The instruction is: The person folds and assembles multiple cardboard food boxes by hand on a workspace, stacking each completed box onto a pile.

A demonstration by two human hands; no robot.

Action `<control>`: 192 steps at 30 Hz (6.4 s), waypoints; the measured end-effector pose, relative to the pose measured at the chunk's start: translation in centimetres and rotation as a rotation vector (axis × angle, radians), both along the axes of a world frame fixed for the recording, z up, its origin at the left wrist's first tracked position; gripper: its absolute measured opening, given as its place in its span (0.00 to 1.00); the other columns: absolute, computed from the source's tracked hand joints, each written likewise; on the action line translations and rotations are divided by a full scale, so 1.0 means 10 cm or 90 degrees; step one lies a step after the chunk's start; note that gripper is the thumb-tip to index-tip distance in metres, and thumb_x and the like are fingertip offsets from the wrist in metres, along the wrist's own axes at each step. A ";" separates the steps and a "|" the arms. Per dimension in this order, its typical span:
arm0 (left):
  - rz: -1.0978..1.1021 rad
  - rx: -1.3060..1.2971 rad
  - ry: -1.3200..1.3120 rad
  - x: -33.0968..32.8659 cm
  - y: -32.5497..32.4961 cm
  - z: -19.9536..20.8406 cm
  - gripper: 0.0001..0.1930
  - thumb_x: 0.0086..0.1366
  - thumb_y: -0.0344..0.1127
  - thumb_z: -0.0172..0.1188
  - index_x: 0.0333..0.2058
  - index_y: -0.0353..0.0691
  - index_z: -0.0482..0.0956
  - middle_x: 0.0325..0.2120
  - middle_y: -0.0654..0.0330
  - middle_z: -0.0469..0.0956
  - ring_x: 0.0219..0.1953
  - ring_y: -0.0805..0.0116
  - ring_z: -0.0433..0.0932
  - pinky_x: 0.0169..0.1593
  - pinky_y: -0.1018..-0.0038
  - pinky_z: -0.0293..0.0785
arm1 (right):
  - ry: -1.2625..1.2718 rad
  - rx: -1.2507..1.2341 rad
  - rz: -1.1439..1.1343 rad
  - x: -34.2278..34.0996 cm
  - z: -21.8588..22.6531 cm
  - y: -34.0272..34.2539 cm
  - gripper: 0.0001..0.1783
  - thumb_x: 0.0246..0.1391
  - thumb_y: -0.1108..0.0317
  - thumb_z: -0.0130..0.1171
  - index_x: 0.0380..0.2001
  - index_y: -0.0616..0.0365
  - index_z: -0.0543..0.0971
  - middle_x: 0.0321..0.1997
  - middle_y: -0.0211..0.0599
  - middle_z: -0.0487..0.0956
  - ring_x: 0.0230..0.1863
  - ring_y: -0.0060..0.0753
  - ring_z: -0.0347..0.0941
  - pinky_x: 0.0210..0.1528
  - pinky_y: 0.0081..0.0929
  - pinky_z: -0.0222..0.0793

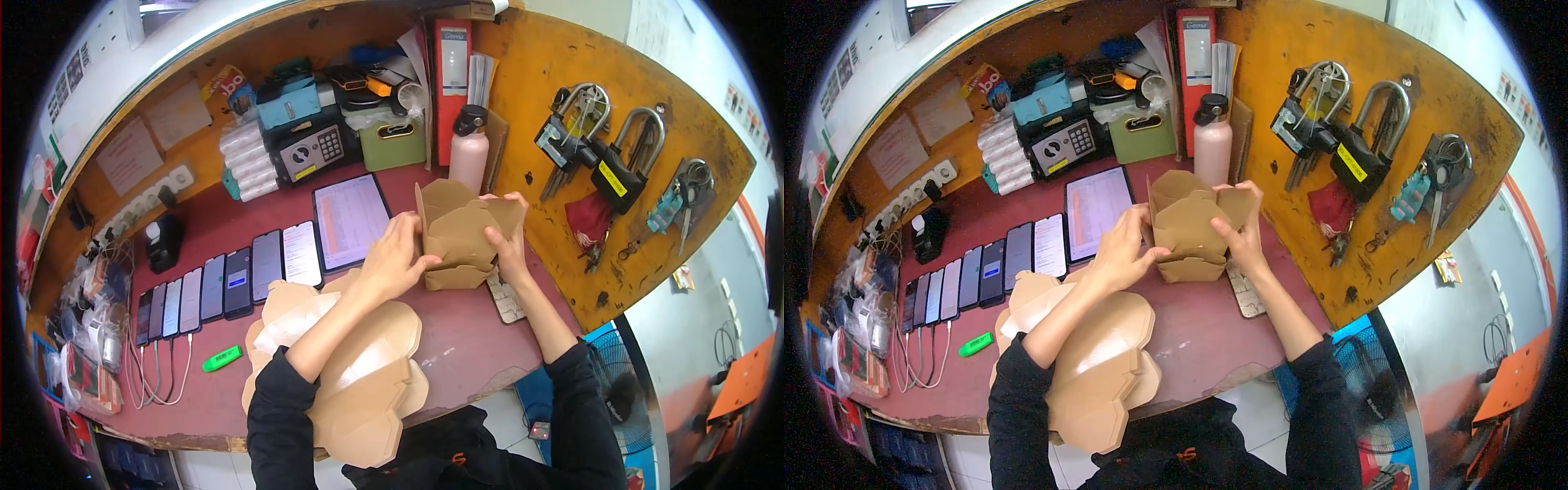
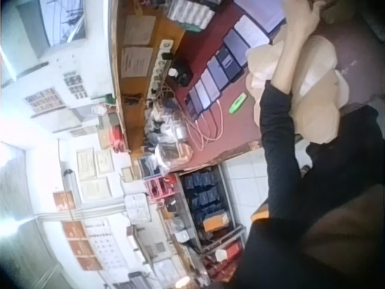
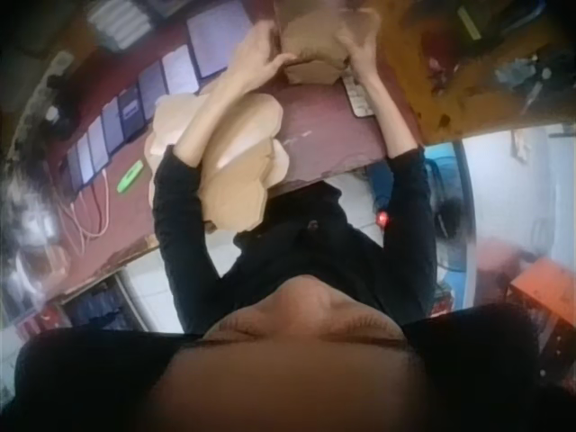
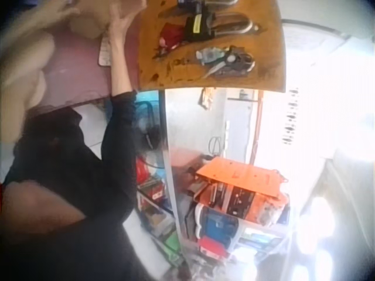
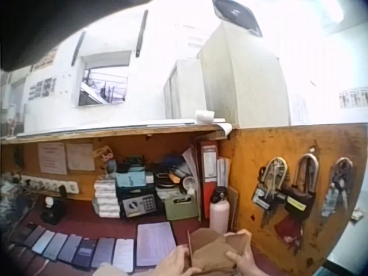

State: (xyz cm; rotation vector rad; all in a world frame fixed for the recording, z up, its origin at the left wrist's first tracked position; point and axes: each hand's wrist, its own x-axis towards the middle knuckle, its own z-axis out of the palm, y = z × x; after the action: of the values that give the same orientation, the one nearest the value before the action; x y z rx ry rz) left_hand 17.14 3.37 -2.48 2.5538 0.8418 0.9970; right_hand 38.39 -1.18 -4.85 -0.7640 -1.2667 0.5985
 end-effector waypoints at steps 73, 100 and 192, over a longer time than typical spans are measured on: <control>0.100 -0.217 0.514 -1.02 -1.80 0.20 0.41 0.57 0.57 0.49 0.58 0.28 0.52 0.58 0.30 0.47 0.59 0.30 0.50 0.58 0.47 0.51 | -0.353 0.168 -0.352 -0.35 0.30 -0.41 0.19 0.49 0.68 0.52 0.46 0.56 0.68 0.51 0.44 0.65 0.53 0.43 0.61 0.56 0.35 0.54; 0.179 -0.100 0.041 -1.68 -2.11 1.31 0.22 0.45 0.16 0.54 0.43 0.31 0.73 0.32 0.48 0.78 0.32 0.58 0.80 0.36 0.73 0.75 | -0.523 0.542 -0.154 -1.56 1.21 -0.76 0.11 0.35 0.63 0.64 0.25 0.52 0.76 0.39 0.35 0.75 0.50 0.35 0.68 0.55 0.46 0.54; 0.282 0.340 -0.307 -1.59 -0.73 1.20 0.12 0.53 0.38 0.60 0.30 0.36 0.71 0.30 0.54 0.69 0.33 0.59 0.68 0.37 0.68 0.64 | -0.412 0.438 -0.194 -1.95 1.39 -0.19 0.07 0.35 0.79 0.59 0.23 0.57 0.78 0.17 0.30 0.74 0.21 0.32 0.70 0.30 0.26 0.63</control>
State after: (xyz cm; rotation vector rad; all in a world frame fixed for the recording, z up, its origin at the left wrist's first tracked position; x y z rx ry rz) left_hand 1.23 -3.96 9.54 2.3565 1.1290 2.1161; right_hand 18.87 -3.03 9.04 -0.5534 -1.7568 -0.3721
